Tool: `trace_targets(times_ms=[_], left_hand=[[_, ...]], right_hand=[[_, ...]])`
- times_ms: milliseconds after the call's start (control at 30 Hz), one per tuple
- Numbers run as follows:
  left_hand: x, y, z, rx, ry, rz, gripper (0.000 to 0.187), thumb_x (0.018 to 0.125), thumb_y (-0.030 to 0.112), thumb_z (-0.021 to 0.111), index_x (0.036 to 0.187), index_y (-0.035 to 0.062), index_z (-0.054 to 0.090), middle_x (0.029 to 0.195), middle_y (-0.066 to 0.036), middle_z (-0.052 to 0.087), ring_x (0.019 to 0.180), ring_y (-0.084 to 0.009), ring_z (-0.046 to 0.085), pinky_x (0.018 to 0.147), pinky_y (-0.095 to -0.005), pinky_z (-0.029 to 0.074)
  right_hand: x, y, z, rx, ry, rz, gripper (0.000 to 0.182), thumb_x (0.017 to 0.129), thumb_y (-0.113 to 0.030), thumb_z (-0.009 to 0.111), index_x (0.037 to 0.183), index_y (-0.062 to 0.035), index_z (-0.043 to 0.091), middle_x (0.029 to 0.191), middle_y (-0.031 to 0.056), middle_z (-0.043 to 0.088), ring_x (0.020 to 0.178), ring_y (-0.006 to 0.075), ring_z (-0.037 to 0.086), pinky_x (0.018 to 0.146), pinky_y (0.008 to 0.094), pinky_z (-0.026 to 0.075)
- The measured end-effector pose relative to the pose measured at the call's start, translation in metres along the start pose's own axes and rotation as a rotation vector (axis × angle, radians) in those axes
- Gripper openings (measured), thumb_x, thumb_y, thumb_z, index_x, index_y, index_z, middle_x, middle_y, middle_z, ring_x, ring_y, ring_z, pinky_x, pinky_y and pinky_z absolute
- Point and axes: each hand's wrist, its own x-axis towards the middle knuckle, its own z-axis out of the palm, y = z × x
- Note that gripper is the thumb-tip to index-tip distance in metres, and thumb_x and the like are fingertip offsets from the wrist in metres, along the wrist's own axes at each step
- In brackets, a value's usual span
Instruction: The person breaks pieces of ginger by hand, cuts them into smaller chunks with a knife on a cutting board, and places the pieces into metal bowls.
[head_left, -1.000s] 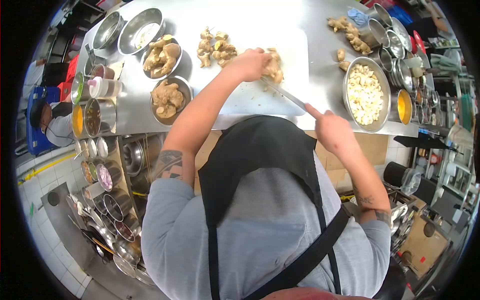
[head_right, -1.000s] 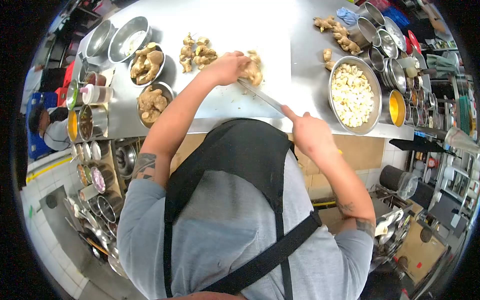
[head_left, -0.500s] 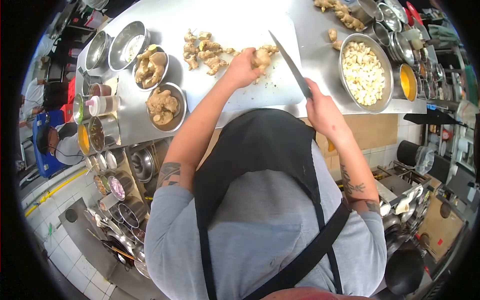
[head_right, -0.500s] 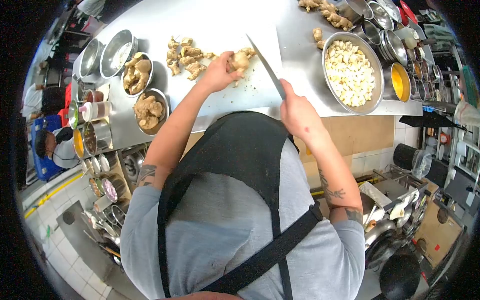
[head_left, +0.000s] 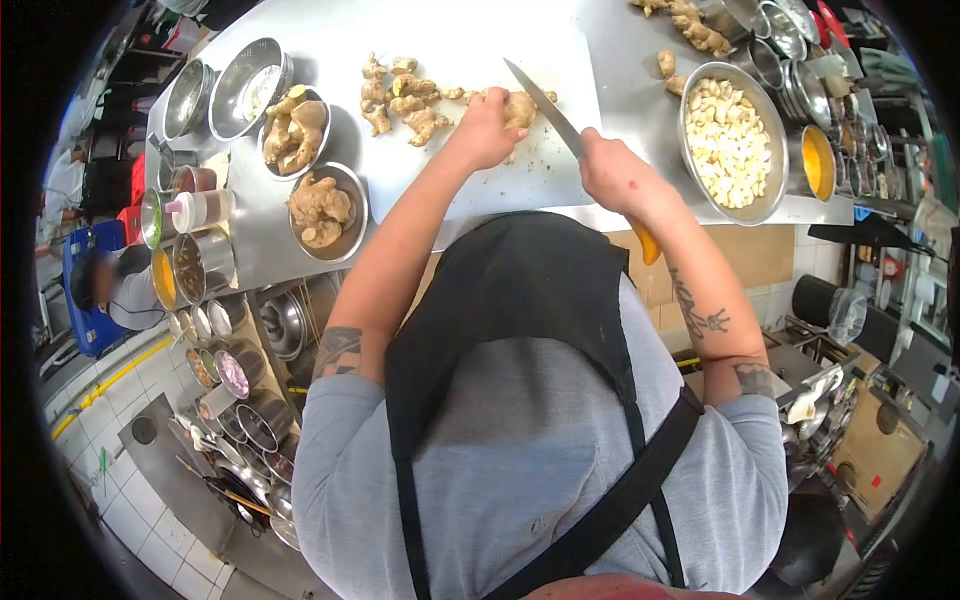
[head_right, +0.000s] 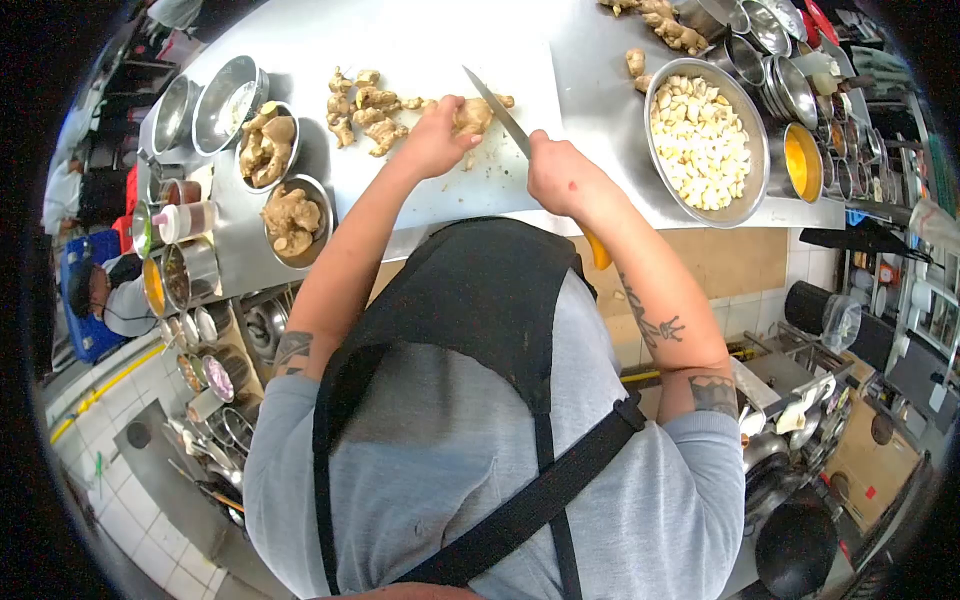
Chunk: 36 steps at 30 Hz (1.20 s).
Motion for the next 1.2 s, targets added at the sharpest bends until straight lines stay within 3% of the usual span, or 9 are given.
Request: trace_targets(times_ms=[167, 267, 367, 567, 667, 767, 933, 1100, 1200], left_hand=[[-0.001, 0.005, -0.005, -0.002, -0.043, 0.006, 0.063, 0.095, 0.028, 0.073, 0.144, 0.0018, 0.043, 0.138, -0.029, 0.053, 0.125, -0.0426, 0.057, 0.106, -0.0467, 0.048], [-0.001, 0.006, -0.007, -0.006, -0.059, 0.009, 0.063, 0.095, 0.028, 0.073, 0.144, 0.0014, 0.043, 0.138, -0.029, 0.052, 0.126, -0.0432, 0.057, 0.106, -0.0469, 0.048], [0.0, -0.002, -0.003, 0.0, -0.024, 0.056, 0.063, 0.095, 0.027, 0.073, 0.144, 0.002, 0.043, 0.135, -0.029, 0.052, 0.124, -0.0443, 0.057, 0.105, -0.0471, 0.048], [-0.01, -0.021, 0.015, -0.054, 0.102, 0.162, 0.063, 0.092, 0.023, 0.074, 0.144, 0.0048, 0.044, 0.128, -0.028, 0.054, 0.119, -0.0456, 0.058, 0.103, -0.0488, 0.049], [-0.04, -0.011, 0.005, 0.02, 0.05, 0.084, 0.061, 0.09, 0.023, 0.076, 0.142, 0.005, 0.049, 0.128, -0.027, 0.055, 0.117, -0.0442, 0.06, 0.1, -0.0473, 0.051], [-0.052, 0.016, -0.016, 0.383, 0.126, 0.098, 0.059, 0.088, 0.026, 0.078, 0.139, 0.0057, 0.055, 0.131, -0.025, 0.055, 0.12, -0.0406, 0.06, 0.1, -0.0442, 0.051], [0.008, 0.046, 0.007, 0.251, 0.125, 0.235, 0.05, 0.086, 0.029, 0.077, 0.131, 0.0123, 0.064, 0.133, -0.017, 0.058, 0.125, -0.0369, 0.056, 0.103, -0.0453, 0.049], [0.057, 0.026, 0.033, 0.21, 0.122, 0.176, 0.033, 0.088, 0.021, 0.071, 0.12, 0.0147, 0.07, 0.126, -0.015, 0.061, 0.117, -0.0346, 0.058, 0.102, -0.0427, 0.051], [0.045, 0.01, 0.008, -0.009, 0.289, 0.196, 0.029, 0.086, 0.015, 0.071, 0.115, 0.0145, 0.073, 0.12, -0.013, 0.064, 0.114, -0.0322, 0.06, 0.099, -0.042, 0.052]], right_hand=[[0.007, -0.008, -0.017, 0.042, -0.129, 0.076, 0.023, 0.102, -0.013, 0.047, 0.114, 0.0067, 0.049, 0.095, 0.0342, 0.068, 0.089, 0.0511, 0.067, 0.081, 0.0534, 0.054], [0.025, 0.001, 0.004, 0.039, -0.059, 0.021, 0.024, 0.102, -0.014, 0.048, 0.115, 0.0071, 0.048, 0.096, 0.0348, 0.068, 0.091, 0.0524, 0.066, 0.083, 0.0547, 0.054], [0.038, 0.0, 0.021, 0.073, 0.005, 0.018, 0.028, 0.092, -0.003, 0.048, 0.117, 0.0094, 0.051, 0.102, 0.0367, 0.069, 0.102, 0.0483, 0.069, 0.089, 0.0513, 0.056], [0.075, 0.005, 0.072, 0.178, 0.167, 0.0, 0.028, 0.096, -0.01, 0.05, 0.117, 0.0085, 0.051, 0.1, 0.037, 0.069, 0.101, 0.0492, 0.068, 0.088, 0.053, 0.055], [0.052, 0.006, 0.056, 0.182, 0.225, -0.045, 0.027, 0.099, -0.016, 0.052, 0.115, 0.0059, 0.052, 0.094, 0.0355, 0.069, 0.095, 0.0516, 0.067, 0.086, 0.0563, 0.054], [0.04, 0.018, 0.039, 0.238, 0.403, -0.074, 0.025, 0.101, -0.02, 0.056, 0.114, 0.0015, 0.052, 0.093, 0.0344, 0.067, 0.092, 0.0552, 0.063, 0.082, 0.0579, 0.05], [0.059, 0.052, 0.029, 0.322, 0.509, -0.015, 0.027, 0.099, -0.017, 0.056, 0.117, 0.0032, 0.054, 0.095, 0.0337, 0.069, 0.09, 0.0547, 0.065, 0.081, 0.0588, 0.052], [0.059, 0.05, 0.047, 0.618, 0.224, 0.161, 0.022, 0.101, -0.018, 0.057, 0.112, 0.0007, 0.052, 0.073, 0.0151, 0.067, 0.052, 0.0254, 0.064, 0.049, 0.0397, 0.052], [0.058, 0.057, 0.063, 0.71, 0.257, 0.091, 0.019, 0.102, -0.016, 0.057, 0.111, -0.0005, 0.052, 0.07, 0.0091, 0.064, 0.046, 0.017, 0.058, 0.042, 0.0344, 0.047]])
